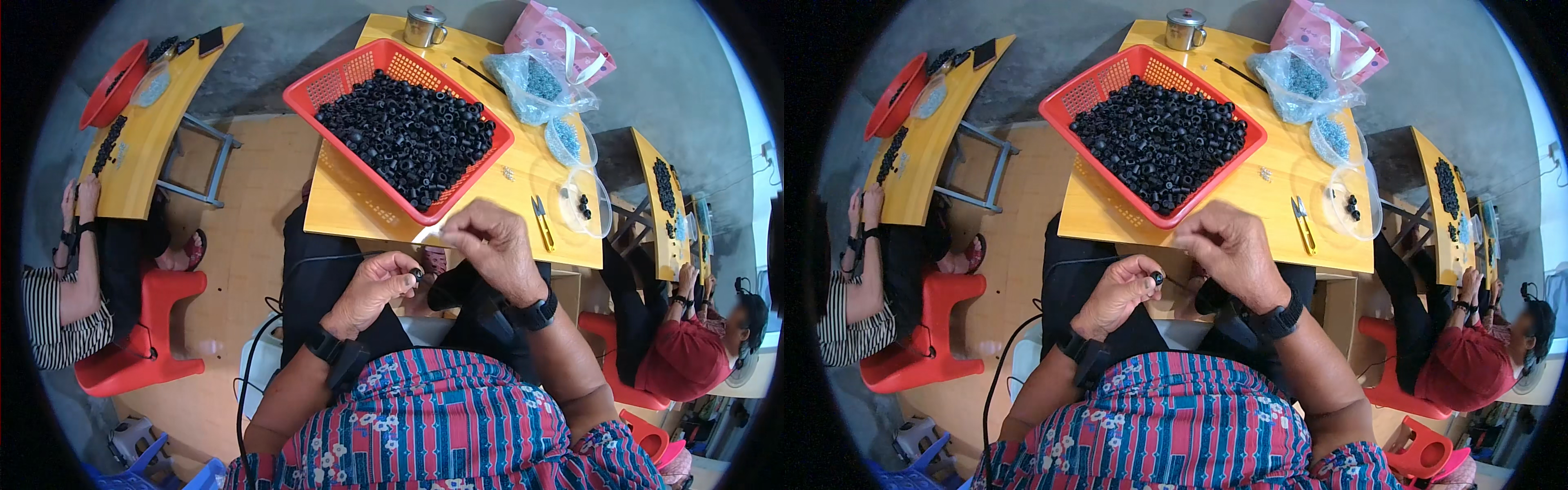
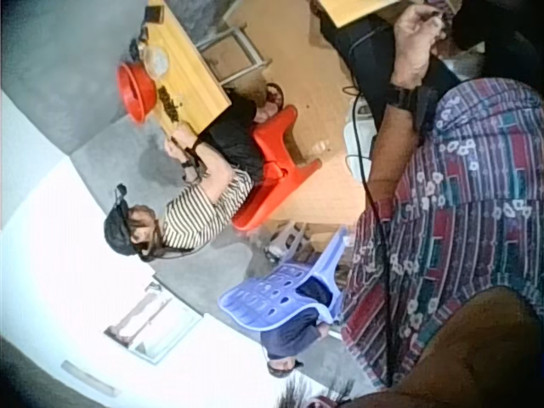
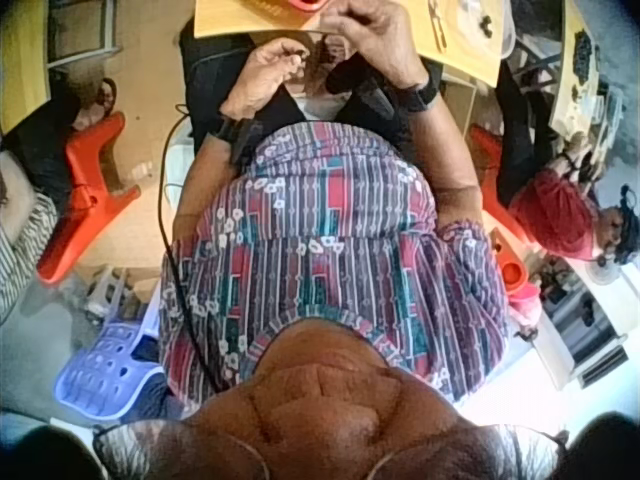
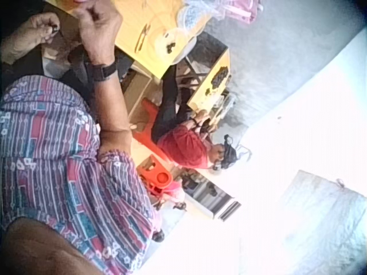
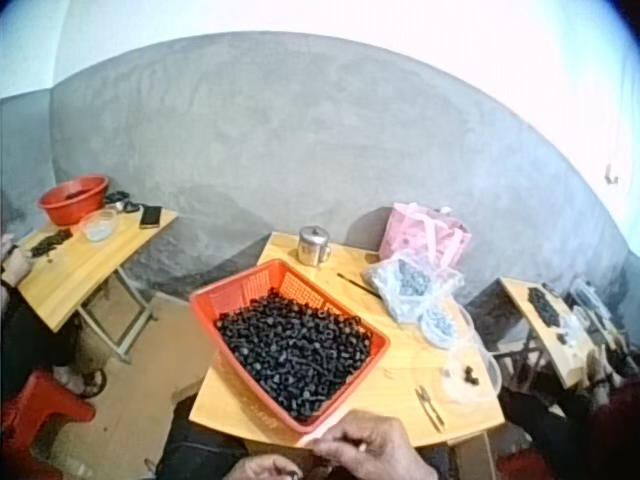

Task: Assembling small black plastic components onto a black cord.

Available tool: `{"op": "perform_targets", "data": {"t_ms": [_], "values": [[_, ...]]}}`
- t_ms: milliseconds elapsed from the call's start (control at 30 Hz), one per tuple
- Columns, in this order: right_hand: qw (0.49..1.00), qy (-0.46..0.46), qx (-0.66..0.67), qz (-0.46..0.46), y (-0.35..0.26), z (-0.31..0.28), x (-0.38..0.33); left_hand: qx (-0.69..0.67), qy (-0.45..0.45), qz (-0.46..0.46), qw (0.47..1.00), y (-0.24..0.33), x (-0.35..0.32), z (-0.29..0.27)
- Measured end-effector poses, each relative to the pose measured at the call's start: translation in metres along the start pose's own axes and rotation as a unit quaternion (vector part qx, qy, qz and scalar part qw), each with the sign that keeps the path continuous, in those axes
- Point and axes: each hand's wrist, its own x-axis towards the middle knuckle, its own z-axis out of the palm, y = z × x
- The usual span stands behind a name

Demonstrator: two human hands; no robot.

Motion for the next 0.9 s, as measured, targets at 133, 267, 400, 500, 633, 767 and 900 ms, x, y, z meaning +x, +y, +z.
{"op": "perform_targets", "data": {"t_ms": [133, 267, 400, 500, 633, 767, 900], "values": [[0.965, 0.078, -0.212, -0.133, -0.008, -0.007, 0.034, -0.004, -0.006, -0.012, 1.000, -0.001, 0.002, -0.001], [0.974, 0.033, -0.201, -0.097, -0.003, 0.000, 0.057, -0.005, -0.003, -0.013, 1.000, 0.001, 0.001, -0.001], [0.980, 0.029, -0.179, -0.079, -0.001, 0.015, 0.067, -0.011, -0.001, -0.012, 1.000, 0.004, 0.002, 0.002], [0.977, 0.020, -0.200, -0.066, -0.002, 0.022, 0.070, -0.006, -0.004, -0.012, 1.000, 0.004, 0.003, 0.001], [0.978, 0.020, -0.203, -0.043, 0.005, 0.027, 0.070, -0.005, -0.003, -0.013, 1.000, 0.004, 0.002, 0.000], [0.981, 0.013, -0.192, -0.026, 0.005, 0.025, 0.069, 0.003, -0.006, -0.009, 1.000, 0.005, 0.003, 0.001], [0.973, 0.020, -0.221, -0.055, 0.008, 0.026, 0.072, 0.013, -0.004, -0.007, 1.000, 0.004, 0.003, 0.000]]}}
